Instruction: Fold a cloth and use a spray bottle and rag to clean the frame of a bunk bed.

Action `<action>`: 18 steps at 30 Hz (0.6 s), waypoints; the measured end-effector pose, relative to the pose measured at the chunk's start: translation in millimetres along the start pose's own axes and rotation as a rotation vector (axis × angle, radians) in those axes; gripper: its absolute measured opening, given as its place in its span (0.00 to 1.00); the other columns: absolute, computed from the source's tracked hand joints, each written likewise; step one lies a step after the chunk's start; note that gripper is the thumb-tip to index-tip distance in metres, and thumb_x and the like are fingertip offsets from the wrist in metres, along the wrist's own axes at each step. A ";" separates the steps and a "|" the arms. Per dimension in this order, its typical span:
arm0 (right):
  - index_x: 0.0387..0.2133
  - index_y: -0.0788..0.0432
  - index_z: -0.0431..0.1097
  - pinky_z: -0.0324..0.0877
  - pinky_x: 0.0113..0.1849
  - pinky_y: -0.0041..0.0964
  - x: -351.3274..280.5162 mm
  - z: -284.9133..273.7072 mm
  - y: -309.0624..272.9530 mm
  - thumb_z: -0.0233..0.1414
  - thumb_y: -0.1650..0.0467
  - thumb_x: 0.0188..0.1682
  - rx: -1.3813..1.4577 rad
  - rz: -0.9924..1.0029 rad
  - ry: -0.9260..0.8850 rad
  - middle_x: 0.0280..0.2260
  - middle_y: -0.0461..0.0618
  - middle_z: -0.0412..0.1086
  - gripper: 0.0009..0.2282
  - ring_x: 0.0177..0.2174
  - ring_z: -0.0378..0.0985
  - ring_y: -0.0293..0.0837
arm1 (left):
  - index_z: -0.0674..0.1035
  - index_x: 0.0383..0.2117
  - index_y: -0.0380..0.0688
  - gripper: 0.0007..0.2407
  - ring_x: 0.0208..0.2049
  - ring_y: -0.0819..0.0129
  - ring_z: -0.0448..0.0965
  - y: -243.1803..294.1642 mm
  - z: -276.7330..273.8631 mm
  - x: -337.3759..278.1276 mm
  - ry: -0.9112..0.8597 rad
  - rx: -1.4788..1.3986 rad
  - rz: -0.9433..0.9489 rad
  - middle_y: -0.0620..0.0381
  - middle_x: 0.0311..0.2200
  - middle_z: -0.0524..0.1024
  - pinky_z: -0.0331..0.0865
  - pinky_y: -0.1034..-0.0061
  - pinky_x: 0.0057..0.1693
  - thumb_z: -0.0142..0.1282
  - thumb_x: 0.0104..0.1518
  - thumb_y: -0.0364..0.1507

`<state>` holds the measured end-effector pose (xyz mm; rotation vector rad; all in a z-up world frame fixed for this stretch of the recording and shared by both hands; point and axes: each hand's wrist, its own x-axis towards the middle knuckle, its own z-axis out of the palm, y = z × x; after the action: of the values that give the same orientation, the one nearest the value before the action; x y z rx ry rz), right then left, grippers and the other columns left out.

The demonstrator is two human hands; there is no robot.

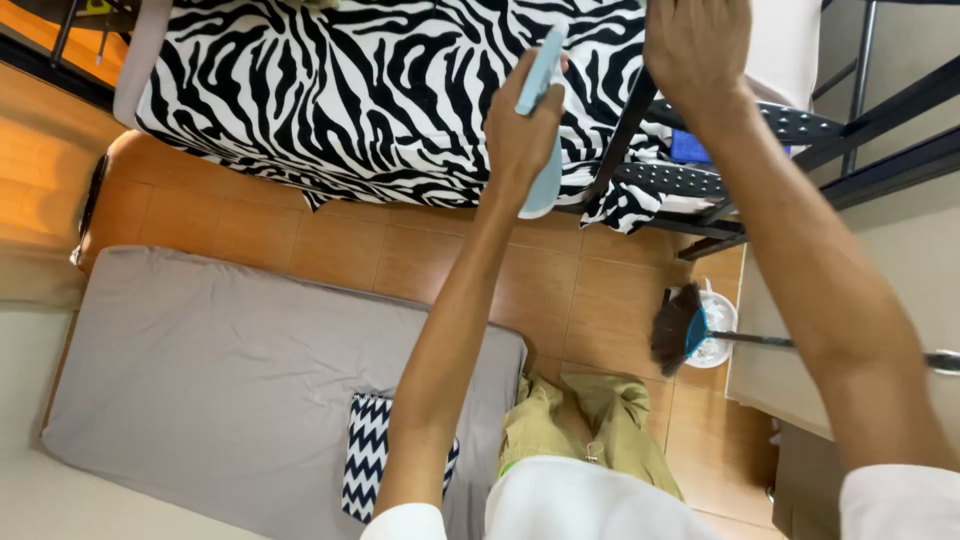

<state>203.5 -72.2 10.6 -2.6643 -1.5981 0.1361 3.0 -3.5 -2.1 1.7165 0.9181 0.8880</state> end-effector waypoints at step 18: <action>0.70 0.63 0.56 0.41 0.64 0.52 29.7 155.4 36.0 0.38 0.67 0.62 -0.833 -0.441 0.798 0.70 0.59 0.50 0.23 0.69 0.48 0.52 | 0.80 0.47 0.49 0.14 0.28 0.67 0.80 -110.6 43.2 -35.0 -0.016 -0.034 -0.087 0.58 0.27 0.80 0.72 0.72 0.40 0.52 0.53 0.30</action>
<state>234.8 -65.7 -148.5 -2.0953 -2.0693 -1.6656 5.1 -23.4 -124.3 1.6394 0.9544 0.8265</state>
